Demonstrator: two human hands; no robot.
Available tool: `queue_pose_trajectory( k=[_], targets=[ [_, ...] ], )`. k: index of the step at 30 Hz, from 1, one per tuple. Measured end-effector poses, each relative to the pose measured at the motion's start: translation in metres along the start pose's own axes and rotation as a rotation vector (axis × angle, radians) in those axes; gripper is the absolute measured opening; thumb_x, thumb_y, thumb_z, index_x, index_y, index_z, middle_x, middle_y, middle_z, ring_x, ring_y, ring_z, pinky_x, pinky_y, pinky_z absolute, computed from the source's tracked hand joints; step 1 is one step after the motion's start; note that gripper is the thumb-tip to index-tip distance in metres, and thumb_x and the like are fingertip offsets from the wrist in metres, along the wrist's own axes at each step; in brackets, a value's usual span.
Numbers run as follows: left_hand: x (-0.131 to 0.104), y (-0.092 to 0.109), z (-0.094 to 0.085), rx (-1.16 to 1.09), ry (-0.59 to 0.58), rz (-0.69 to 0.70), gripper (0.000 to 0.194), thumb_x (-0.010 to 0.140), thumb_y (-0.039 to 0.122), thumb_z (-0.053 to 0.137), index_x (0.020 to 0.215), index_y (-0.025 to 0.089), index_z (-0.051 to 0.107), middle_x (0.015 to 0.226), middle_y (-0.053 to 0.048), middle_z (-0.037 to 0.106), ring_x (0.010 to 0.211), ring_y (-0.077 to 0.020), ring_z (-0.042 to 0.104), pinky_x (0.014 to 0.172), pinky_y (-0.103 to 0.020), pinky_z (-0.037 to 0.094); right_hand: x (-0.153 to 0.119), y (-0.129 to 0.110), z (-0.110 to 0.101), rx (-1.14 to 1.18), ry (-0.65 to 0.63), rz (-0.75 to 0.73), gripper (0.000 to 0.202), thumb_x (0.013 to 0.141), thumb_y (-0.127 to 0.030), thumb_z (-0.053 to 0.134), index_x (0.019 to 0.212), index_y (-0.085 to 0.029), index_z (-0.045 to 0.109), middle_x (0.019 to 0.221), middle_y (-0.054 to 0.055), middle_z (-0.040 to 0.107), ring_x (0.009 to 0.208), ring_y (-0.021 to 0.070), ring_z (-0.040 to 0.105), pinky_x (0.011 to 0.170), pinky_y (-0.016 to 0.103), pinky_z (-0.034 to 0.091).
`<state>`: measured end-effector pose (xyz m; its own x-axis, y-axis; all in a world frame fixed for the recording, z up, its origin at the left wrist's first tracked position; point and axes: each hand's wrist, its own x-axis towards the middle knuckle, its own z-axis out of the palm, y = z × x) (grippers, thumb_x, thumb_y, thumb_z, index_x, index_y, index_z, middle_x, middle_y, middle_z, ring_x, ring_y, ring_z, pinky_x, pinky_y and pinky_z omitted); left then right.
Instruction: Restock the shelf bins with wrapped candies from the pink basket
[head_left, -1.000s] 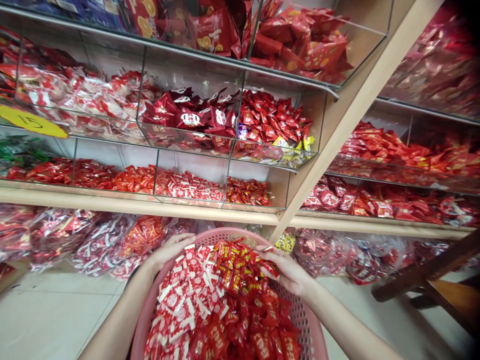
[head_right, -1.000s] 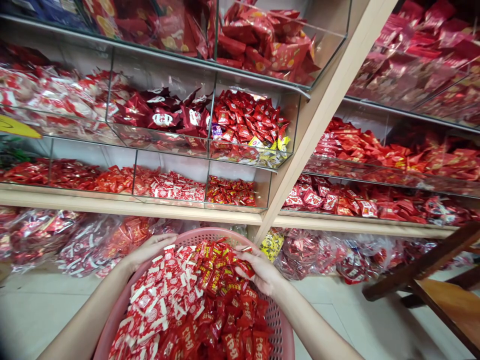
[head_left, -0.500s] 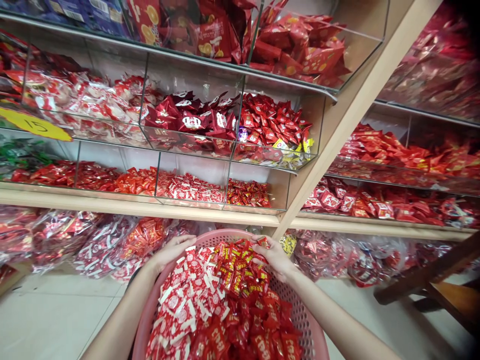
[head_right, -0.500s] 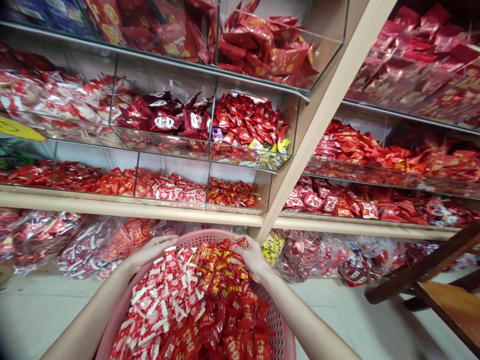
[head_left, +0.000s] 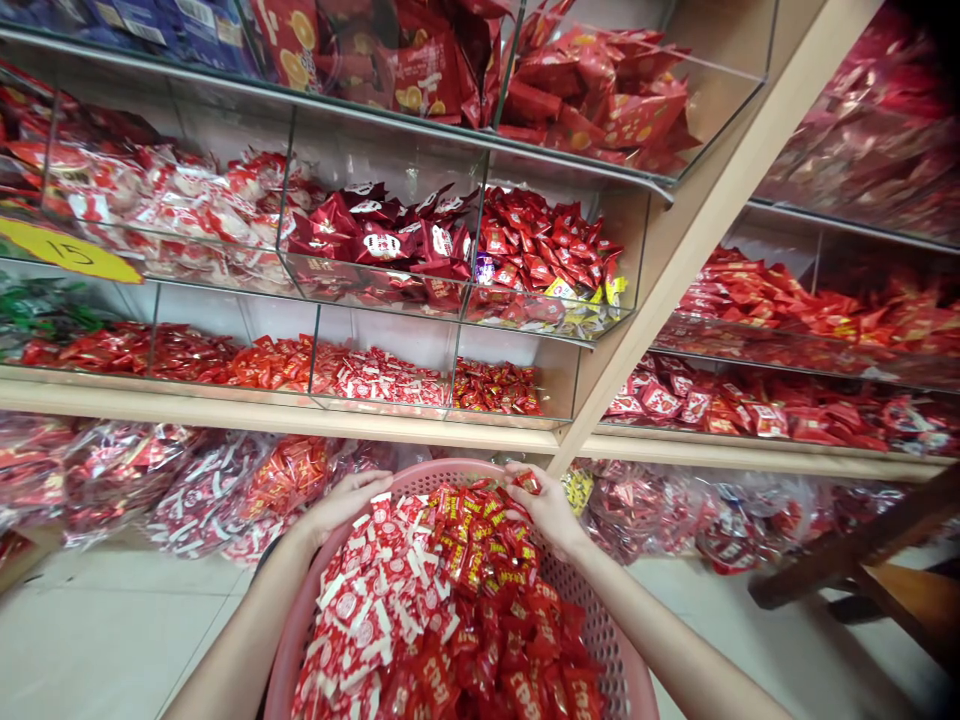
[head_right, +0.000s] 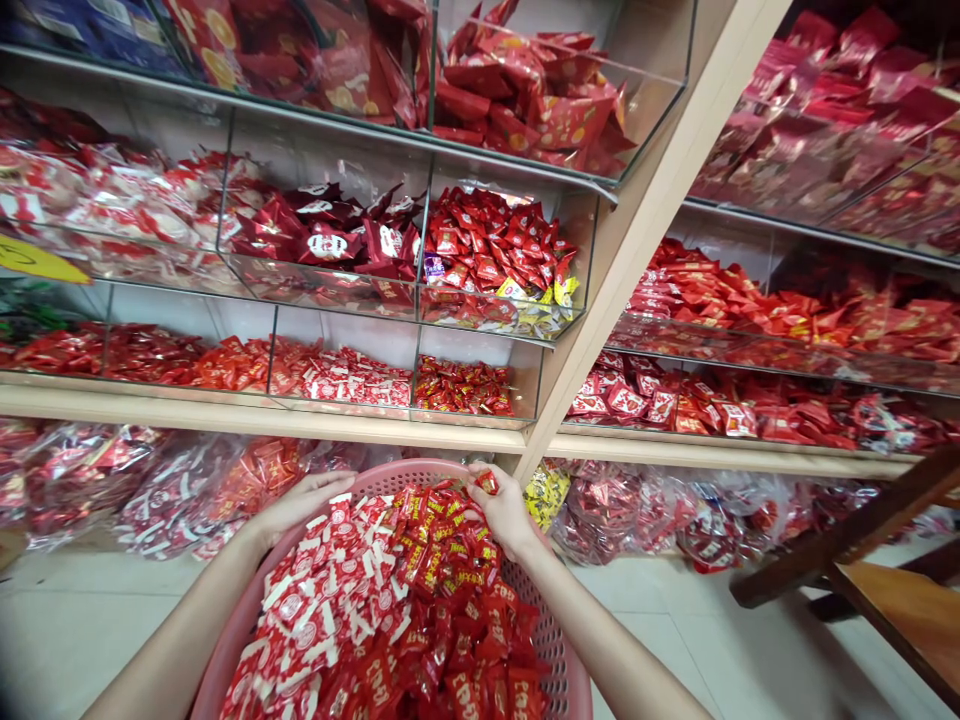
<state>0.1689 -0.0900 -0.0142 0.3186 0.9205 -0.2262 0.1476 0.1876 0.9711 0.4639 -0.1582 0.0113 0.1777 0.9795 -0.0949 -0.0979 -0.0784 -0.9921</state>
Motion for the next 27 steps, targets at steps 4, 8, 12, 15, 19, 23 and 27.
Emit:
queue_pose_trajectory(
  k=[4, 8, 12, 15, 19, 23, 27],
  targets=[
    [0.000, 0.000, 0.000, 0.013, -0.010, -0.002, 0.046, 0.066, 0.049, 0.062, 0.100, 0.019, 0.064, 0.105, -0.006, 0.066, 0.102, -0.0246, 0.057, 0.090, -0.030, 0.042, -0.006, -0.008, 0.000, 0.133, 0.061, 0.060, 0.034, 0.057, -0.027, 0.073, 0.087, -0.020, 0.058, 0.084, -0.001, 0.060, 0.080, 0.0140, 0.059, 0.061, 0.025, 0.055],
    [-0.001, 0.001, 0.001, 0.002, -0.014, -0.036, 0.048, 0.066, 0.050, 0.062, 0.102, 0.018, 0.062, 0.101, -0.006, 0.068, 0.098, -0.0246, 0.059, 0.086, -0.030, 0.045, -0.016, -0.014, 0.001, 0.303, 0.034, 0.167, 0.031, 0.057, -0.021, 0.074, 0.083, -0.020, 0.057, 0.086, 0.001, 0.062, 0.087, 0.0160, 0.060, 0.069, 0.027, 0.054],
    [-0.001, 0.001, 0.002, -0.021, -0.025, -0.045, 0.050, 0.066, 0.050, 0.062, 0.103, 0.017, 0.061, 0.098, -0.007, 0.069, 0.093, -0.0243, 0.062, 0.082, -0.030, 0.047, -0.019, -0.011, 0.001, 0.325, 0.025, 0.178, 0.030, 0.056, -0.016, 0.073, 0.082, -0.020, 0.058, 0.090, 0.001, 0.062, 0.093, 0.0177, 0.059, 0.068, 0.027, 0.054],
    [-0.001, 0.002, 0.002, -0.003, -0.010, -0.034, 0.050, 0.065, 0.051, 0.062, 0.102, 0.017, 0.062, 0.099, -0.007, 0.068, 0.095, -0.0246, 0.061, 0.082, -0.030, 0.047, -0.015, -0.008, 0.001, 0.311, 0.020, 0.169, 0.028, 0.056, -0.013, 0.070, 0.081, -0.020, 0.058, 0.093, 0.001, 0.062, 0.098, 0.0187, 0.058, 0.068, 0.025, 0.054],
    [-0.001, 0.002, 0.002, 0.007, -0.004, -0.014, 0.050, 0.065, 0.051, 0.062, 0.102, 0.017, 0.062, 0.100, -0.007, 0.068, 0.098, -0.0253, 0.059, 0.084, -0.031, 0.046, -0.007, -0.007, 0.007, 0.275, -0.006, 0.167, 0.027, 0.057, -0.014, 0.068, 0.082, -0.020, 0.058, 0.094, 0.002, 0.061, 0.100, 0.0202, 0.057, 0.066, 0.027, 0.055],
    [-0.002, 0.002, 0.002, 0.012, -0.016, -0.016, 0.050, 0.066, 0.050, 0.061, 0.103, 0.017, 0.062, 0.102, -0.007, 0.067, 0.100, -0.0252, 0.059, 0.085, -0.031, 0.044, 0.002, -0.006, 0.019, 0.254, -0.013, 0.162, 0.027, 0.059, -0.015, 0.067, 0.084, -0.020, 0.057, 0.094, 0.002, 0.060, 0.098, 0.0206, 0.057, 0.063, 0.029, 0.056],
    [-0.003, 0.002, 0.002, 0.000, -0.008, -0.020, 0.052, 0.065, 0.051, 0.061, 0.104, 0.017, 0.062, 0.102, -0.007, 0.067, 0.099, -0.0254, 0.059, 0.085, -0.031, 0.045, 0.010, -0.005, 0.028, 0.252, -0.001, 0.154, 0.025, 0.062, -0.016, 0.065, 0.085, -0.020, 0.056, 0.089, 0.002, 0.061, 0.093, 0.0189, 0.059, 0.059, 0.027, 0.056]
  ],
)
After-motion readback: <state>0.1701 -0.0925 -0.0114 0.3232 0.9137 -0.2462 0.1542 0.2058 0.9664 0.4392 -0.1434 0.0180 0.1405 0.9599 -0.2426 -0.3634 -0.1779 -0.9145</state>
